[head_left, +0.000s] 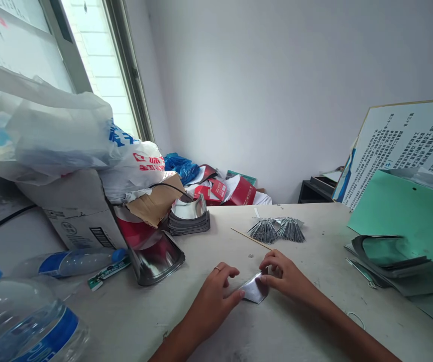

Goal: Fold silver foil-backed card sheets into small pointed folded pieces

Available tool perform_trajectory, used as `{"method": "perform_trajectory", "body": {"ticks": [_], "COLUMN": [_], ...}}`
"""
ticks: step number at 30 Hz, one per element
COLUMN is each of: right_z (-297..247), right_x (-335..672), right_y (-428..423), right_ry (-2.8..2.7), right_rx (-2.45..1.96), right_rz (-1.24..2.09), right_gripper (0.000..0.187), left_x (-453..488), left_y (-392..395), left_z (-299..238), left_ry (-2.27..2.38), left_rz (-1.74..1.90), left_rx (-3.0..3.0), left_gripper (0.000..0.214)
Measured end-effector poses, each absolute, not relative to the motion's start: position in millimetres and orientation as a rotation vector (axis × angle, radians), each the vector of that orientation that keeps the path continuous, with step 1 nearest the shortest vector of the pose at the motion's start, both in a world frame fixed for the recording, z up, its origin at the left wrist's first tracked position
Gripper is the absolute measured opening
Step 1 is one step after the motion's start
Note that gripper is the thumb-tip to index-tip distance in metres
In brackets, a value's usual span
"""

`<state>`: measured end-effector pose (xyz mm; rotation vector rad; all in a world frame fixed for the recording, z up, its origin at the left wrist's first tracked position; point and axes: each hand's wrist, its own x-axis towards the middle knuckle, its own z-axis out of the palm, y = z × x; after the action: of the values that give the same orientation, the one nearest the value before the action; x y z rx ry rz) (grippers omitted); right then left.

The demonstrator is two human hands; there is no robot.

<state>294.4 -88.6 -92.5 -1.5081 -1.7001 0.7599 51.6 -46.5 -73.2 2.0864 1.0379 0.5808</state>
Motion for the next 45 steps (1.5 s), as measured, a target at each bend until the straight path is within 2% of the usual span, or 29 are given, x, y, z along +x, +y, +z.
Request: {"method": "perform_trajectory", "body": {"ticks": [3, 7, 18, 28, 36, 45], "right_z": [-94, -93, -89, -86, -80, -78], "right_x": [290, 282, 278, 275, 278, 282], "right_y": [-92, -97, -100, -103, -101, -101], "right_ry": [-1.795, -1.841, -1.748, -1.785, -1.802, -1.787], "right_rx": [-1.432, -1.433, -1.376, -1.375, -1.392, -1.381], "right_rz": [0.763, 0.795, 1.018, 1.002, 0.928, 0.94], "right_gripper": [0.018, 0.011, 0.018, 0.019, 0.018, 0.017], "left_x": [56, 59, 55, 55, 62, 67], "left_y": [-50, -52, -53, -53, -52, -54], "left_z": [-79, -79, -71, -68, -64, -67], "left_ry": [0.995, 0.981, 0.935, 0.935, 0.941, 0.978], "left_rz": [0.542, 0.487, 0.538, 0.485, 0.47, 0.524], "left_rx": [2.177, 2.211, 1.858, 1.773, 1.701, 1.716], "left_gripper": [0.028, 0.015, 0.012, 0.017, 0.03, 0.029]}}
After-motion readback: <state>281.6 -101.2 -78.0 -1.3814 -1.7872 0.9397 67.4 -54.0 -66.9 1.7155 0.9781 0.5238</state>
